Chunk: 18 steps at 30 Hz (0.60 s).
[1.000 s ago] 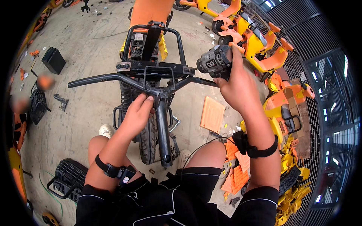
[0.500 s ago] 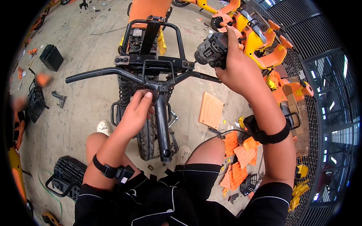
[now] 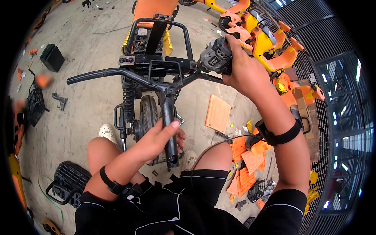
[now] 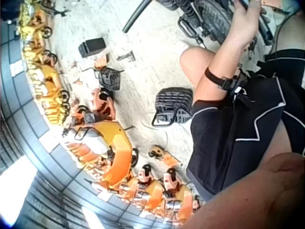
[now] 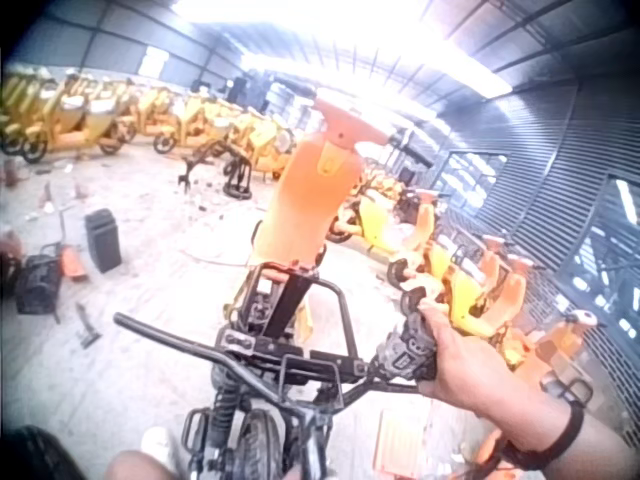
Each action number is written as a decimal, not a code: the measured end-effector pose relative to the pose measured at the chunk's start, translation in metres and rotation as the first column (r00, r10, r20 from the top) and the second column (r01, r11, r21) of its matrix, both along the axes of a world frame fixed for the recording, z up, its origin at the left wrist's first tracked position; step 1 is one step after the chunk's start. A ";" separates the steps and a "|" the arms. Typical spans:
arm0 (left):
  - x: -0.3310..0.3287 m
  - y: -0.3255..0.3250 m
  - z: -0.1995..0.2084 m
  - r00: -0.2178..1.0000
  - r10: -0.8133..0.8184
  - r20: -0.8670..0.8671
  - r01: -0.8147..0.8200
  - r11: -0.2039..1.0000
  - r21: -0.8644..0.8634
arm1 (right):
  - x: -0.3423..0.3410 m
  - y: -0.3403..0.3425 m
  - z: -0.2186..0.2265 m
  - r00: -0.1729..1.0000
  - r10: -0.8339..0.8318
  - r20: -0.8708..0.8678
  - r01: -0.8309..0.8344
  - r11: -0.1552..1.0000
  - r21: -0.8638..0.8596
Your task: The person sits on the floor and assembles the handlebar of an orange electric scooter. They use a wrench to tighten bolts and a power drill to secure the handlebar to the stem.
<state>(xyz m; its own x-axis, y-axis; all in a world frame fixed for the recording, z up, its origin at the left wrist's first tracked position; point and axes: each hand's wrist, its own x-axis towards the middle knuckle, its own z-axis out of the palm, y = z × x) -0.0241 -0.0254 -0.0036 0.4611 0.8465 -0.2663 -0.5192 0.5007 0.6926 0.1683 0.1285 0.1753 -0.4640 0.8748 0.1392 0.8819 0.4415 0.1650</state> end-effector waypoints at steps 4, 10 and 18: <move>-0.001 0.002 0.002 0.998 0.003 0.068 -0.005 0.999 0.036 | -0.002 -0.003 -0.002 0.997 -0.066 -0.038 0.065 0.998 -0.020; -0.005 0.006 0.002 0.996 0.008 -0.094 0.002 0.995 0.104 | 0.017 0.000 -0.008 0.941 -0.077 -0.330 0.056 0.996 -0.075; -0.058 0.017 0.049 0.905 0.093 -0.415 0.035 0.956 0.291 | 0.109 -0.032 -0.091 -0.174 -0.433 -0.884 0.010 0.897 -0.441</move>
<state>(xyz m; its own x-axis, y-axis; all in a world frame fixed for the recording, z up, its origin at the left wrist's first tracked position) -0.0819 -0.0086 0.0450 0.3344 0.9261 -0.1747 -0.1592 0.2382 0.9581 0.2776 0.0967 0.0841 0.2271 0.9739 0.0033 0.0135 0.0002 -0.9999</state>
